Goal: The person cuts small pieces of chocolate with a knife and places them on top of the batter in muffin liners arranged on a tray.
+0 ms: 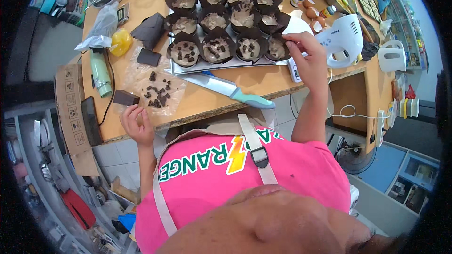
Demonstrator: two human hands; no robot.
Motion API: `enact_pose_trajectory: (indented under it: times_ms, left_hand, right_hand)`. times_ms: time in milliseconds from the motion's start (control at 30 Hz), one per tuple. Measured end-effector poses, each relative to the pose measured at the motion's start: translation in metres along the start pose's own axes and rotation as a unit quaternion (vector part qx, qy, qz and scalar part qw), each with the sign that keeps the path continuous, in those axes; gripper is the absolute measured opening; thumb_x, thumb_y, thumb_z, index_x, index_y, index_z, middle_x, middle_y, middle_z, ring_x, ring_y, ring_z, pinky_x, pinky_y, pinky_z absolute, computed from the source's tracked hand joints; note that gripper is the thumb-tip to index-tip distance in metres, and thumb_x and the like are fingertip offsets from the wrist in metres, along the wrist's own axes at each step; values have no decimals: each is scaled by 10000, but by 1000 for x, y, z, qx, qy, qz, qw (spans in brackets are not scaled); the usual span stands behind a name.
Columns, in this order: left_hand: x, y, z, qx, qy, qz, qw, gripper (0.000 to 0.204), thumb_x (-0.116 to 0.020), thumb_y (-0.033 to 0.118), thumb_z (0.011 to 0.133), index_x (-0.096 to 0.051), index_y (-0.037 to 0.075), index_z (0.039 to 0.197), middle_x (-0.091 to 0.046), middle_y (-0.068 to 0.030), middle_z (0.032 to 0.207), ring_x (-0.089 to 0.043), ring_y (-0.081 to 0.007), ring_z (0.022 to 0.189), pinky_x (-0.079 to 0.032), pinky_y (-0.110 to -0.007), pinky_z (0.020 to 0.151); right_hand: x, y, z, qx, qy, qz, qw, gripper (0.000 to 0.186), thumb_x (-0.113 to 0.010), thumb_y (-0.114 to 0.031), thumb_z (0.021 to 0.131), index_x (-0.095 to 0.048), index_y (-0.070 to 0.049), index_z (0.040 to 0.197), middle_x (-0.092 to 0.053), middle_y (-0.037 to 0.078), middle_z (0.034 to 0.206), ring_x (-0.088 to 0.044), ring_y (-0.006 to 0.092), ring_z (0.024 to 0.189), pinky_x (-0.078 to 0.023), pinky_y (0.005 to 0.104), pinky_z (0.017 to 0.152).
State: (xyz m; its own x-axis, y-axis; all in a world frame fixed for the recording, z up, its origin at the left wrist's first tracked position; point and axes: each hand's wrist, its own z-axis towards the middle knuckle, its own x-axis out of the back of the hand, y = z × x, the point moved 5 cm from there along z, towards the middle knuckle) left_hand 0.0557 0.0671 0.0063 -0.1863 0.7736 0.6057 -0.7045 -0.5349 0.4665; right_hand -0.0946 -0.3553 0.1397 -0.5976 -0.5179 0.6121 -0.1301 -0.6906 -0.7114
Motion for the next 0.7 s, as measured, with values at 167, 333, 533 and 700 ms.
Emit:
enact_pose_trajectory:
  times_ms: [167, 333, 533, 700]
  left_hand:
    - [-4, 0, -1, 6, -1, 26, 1000, 121, -704, 52, 859, -640, 42, 962, -636, -130, 1042, -588, -294, 981, -461, -408, 886]
    - [-4, -2, -5, 24, -16, 36, 999, 97, -674, 81, 894, -640, 17, 959, -638, -144, 1049, -585, -302, 1014, -457, -417, 917]
    - [-5, 0, -3, 20, -15, 38, 999, 113, -689, 57, 873, -634, 31, 968, -634, -138, 1048, -592, -290, 988, -466, -402, 892]
    - [-5, -2, -5, 19, -13, 41, 999, 109, -688, 57, 876, -635, 28, 967, -633, -140, 1047, -591, -288, 992, -468, -399, 893]
  right_hand:
    - [1, 23, -5, -4, -14, -113, 994, 184, -644, -40, 868, -720, -71, 1033, -679, 101, 914, -657, 275, 768, -523, 328, 711]
    - [4, 29, -3, -4, -10, -148, 989, 180, -649, -49, 851, -722, -71, 1014, -699, 107, 940, -674, 269, 767, -538, 339, 707]
    - [4, 27, 2, -23, -14, -103, 994, 188, -629, -44, 853, -726, -84, 1009, -696, 96, 915, -664, 246, 696, -538, 338, 645]
    - [2, 35, 5, 13, -25, -118, 993, 169, -651, -67, 856, -720, -82, 1010, -698, 96, 926, -667, 258, 711, -538, 338, 652]
